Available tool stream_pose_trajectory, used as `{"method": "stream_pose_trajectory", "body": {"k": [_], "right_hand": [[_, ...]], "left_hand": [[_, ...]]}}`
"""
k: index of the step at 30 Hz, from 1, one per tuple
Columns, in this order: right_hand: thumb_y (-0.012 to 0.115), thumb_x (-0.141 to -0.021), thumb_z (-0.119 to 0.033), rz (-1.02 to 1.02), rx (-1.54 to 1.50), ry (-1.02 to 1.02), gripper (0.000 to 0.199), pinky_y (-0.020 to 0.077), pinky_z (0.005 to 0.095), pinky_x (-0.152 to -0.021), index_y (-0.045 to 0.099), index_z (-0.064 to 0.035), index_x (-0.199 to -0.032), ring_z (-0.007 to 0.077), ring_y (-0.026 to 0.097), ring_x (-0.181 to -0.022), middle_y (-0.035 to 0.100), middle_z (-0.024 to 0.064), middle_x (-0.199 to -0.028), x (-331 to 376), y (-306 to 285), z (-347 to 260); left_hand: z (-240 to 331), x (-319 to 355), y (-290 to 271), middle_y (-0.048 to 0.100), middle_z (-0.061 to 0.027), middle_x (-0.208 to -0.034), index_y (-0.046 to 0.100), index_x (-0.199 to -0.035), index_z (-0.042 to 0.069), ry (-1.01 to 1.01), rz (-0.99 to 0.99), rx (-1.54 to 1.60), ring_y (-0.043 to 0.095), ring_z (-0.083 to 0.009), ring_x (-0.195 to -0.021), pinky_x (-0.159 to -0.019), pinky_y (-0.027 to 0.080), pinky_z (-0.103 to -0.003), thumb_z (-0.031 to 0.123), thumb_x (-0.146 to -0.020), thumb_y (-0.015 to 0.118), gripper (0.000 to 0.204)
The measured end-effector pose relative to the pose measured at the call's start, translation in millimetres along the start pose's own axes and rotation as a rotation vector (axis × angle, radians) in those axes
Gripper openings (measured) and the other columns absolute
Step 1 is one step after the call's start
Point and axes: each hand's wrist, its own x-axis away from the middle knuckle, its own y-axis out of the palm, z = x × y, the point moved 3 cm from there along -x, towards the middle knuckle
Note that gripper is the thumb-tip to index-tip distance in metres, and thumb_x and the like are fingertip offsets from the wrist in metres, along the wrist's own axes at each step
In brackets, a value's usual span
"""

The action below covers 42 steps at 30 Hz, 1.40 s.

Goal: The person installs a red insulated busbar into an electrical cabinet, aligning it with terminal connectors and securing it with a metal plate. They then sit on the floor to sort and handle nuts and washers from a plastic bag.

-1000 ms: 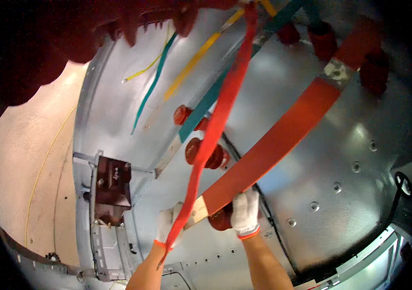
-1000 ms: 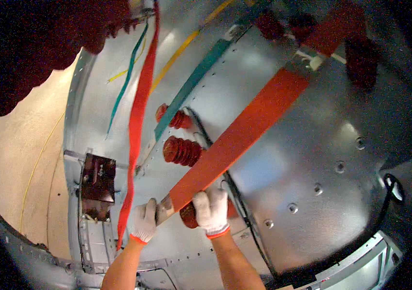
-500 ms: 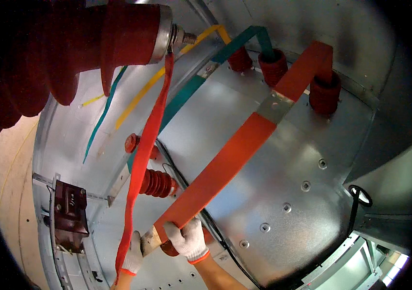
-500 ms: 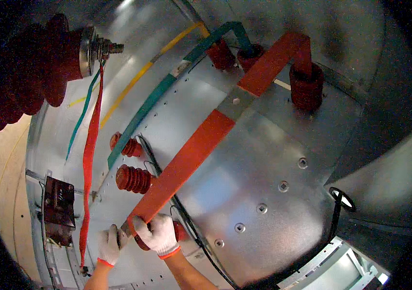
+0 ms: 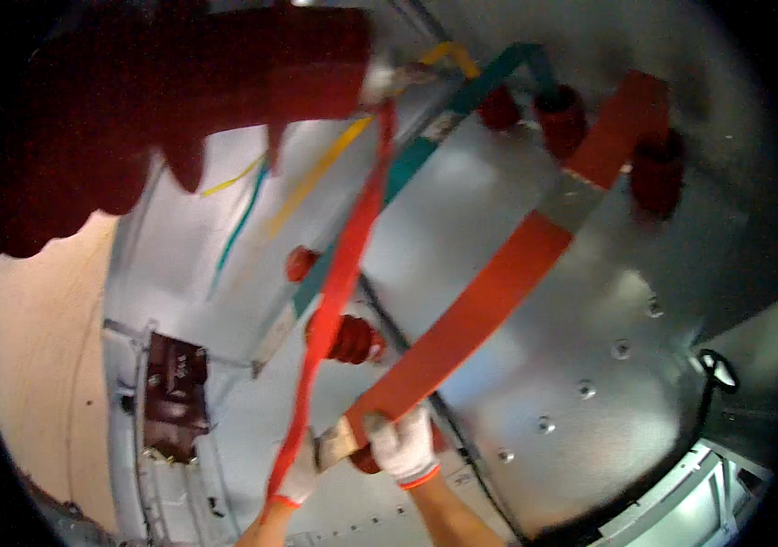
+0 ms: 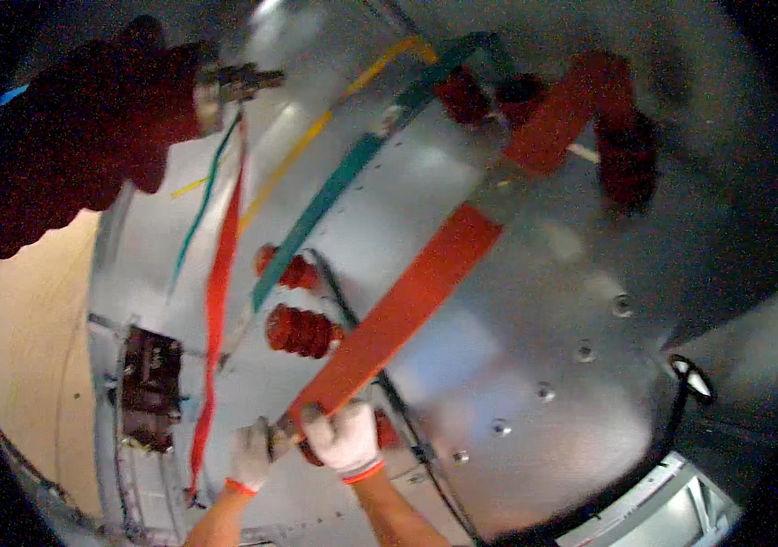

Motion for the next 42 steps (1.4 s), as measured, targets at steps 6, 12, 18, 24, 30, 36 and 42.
{"method": "stream_pose_trajectory", "body": {"k": [6,12,18,24,30,36,42], "right_hand": [[0.055,-0.085,-0.009,0.031,-0.056,0.121,0.014,0.0500,0.0379,-0.062,0.065,0.0006,-0.084,0.0256,0.064,-0.065,0.065,0.0124,-0.072,2,-1,3],[0.054,-0.083,-0.007,0.019,-0.105,0.202,0.015,0.0514,0.0364,-0.066,0.065,0.0025,-0.086,0.0233,0.065,-0.068,0.067,0.0119,-0.074,-3,3,-8],[0.056,-0.086,-0.012,0.032,-0.103,0.210,0.018,0.0517,0.0369,-0.067,0.066,0.0027,-0.087,0.0249,0.067,-0.070,0.068,0.0122,-0.075,1,0,1],[0.055,-0.089,-0.014,0.012,-0.062,0.055,0.017,0.0498,0.0396,-0.061,0.066,-0.0019,-0.085,0.0284,0.063,-0.061,0.065,0.0112,-0.070,1,0,5],[0.062,-0.087,-0.022,-0.062,0.007,0.088,0.034,0.0506,0.0412,-0.084,0.061,-0.0006,-0.113,0.0306,0.066,-0.096,0.068,0.0139,-0.103,4,7,14],[0.043,-0.105,-0.040,-0.222,-0.308,0.571,0.048,0.0464,0.0492,-0.104,0.043,-0.0089,-0.141,0.0319,0.053,-0.126,0.053,0.0119,-0.140,59,9,91],[0.067,-0.078,-0.037,0.039,-0.028,0.187,0.032,0.0503,0.0441,-0.055,0.069,-0.0051,-0.079,0.0389,0.065,-0.060,0.067,0.0170,-0.067,26,10,50]], "left_hand": [[-11,-6,-18,0.056,-0.0040,-0.068,0.061,-0.077,0.001,-0.599,0.188,0.971,0.051,-0.0139,-0.059,-0.055,0.041,-0.034,0.034,-0.100,0.050,0.042],[17,33,-146,0.033,0.0054,-0.060,0.060,-0.087,0.004,-0.454,0.536,1.261,0.030,-0.0049,-0.050,-0.045,0.022,-0.024,0.021,-0.098,0.047,0.024],[168,45,-247,0.053,-0.0005,-0.051,0.068,-0.092,0.002,-0.027,0.064,0.340,0.050,-0.0111,-0.042,-0.044,0.036,-0.029,0.011,-0.077,0.074,0.018],[188,-17,-176,0.061,-0.0120,-0.061,0.064,-0.085,0.000,0.191,-0.016,0.399,0.058,-0.0223,-0.050,-0.048,0.044,-0.034,0.019,-0.093,0.064,0.020],[241,-108,-122,0.070,-0.0132,-0.091,0.060,-0.107,-0.002,0.072,-0.090,1.368,0.072,-0.0198,-0.075,-0.058,0.058,-0.029,0.015,-0.098,0.060,0.019],[303,-151,-115,0.071,-0.0156,-0.096,0.059,-0.109,-0.003,0.129,-0.165,1.745,0.073,-0.0195,-0.080,-0.064,0.059,-0.024,0.012,-0.096,0.064,0.021],[327,-164,-124,0.071,-0.0135,-0.096,0.061,-0.113,-0.003,0.175,-0.197,1.628,0.072,-0.0177,-0.083,-0.065,0.059,-0.024,0.012,-0.095,0.066,0.024]]}}
